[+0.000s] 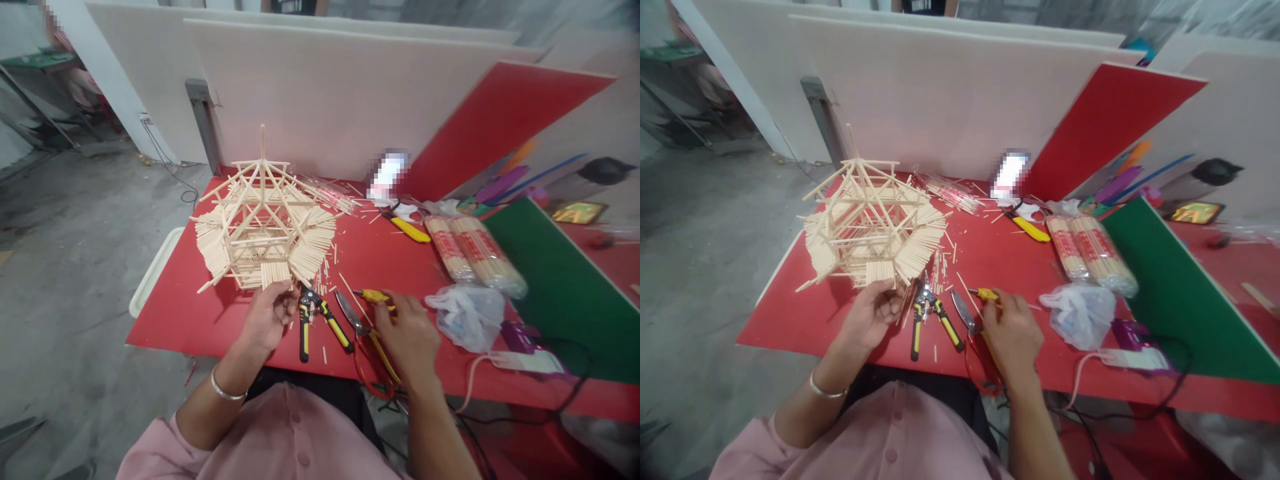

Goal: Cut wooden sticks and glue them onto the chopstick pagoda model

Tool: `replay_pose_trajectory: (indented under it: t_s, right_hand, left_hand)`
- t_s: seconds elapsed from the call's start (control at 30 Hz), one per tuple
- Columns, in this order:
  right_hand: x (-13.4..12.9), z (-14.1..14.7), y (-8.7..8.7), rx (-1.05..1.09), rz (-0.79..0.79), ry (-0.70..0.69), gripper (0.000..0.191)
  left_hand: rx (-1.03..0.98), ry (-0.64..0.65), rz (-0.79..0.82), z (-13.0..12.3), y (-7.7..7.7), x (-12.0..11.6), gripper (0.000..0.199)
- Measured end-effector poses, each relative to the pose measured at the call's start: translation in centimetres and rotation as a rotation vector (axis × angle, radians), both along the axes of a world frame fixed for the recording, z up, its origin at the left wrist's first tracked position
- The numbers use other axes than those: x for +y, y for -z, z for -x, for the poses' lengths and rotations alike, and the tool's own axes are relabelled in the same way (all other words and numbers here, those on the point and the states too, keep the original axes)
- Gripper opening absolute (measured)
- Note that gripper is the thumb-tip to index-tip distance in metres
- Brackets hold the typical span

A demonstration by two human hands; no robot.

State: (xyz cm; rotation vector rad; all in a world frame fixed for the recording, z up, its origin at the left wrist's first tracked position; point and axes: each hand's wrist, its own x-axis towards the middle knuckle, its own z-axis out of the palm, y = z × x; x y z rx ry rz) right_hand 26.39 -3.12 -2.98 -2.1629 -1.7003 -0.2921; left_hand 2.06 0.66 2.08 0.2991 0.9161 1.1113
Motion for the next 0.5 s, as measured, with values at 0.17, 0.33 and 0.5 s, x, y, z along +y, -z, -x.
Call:
replay_pose_trajectory:
  t_s: [0.17, 0.33, 0.5]
  right_hand:
    - [-1.2, -5.9, 1.4, 0.007, 0.375, 0.212, 0.045]
    - [-1.5, -8.2, 3.2, 0.148, 0.480, 0.207, 0.050]
    - [-0.8, -8.4, 4.2, 0.367, 0.466, 0.150, 0.055]
  left_hand:
    - [-0.012, 0.010, -0.008, 0.0, 0.2, 0.0, 0.022]
    - [-0.009, 0.014, -0.012, 0.1, 0.2, 0.0, 0.021]
    - [-0.016, 0.008, -0.014, 0.1, 0.3, -0.1, 0.022]
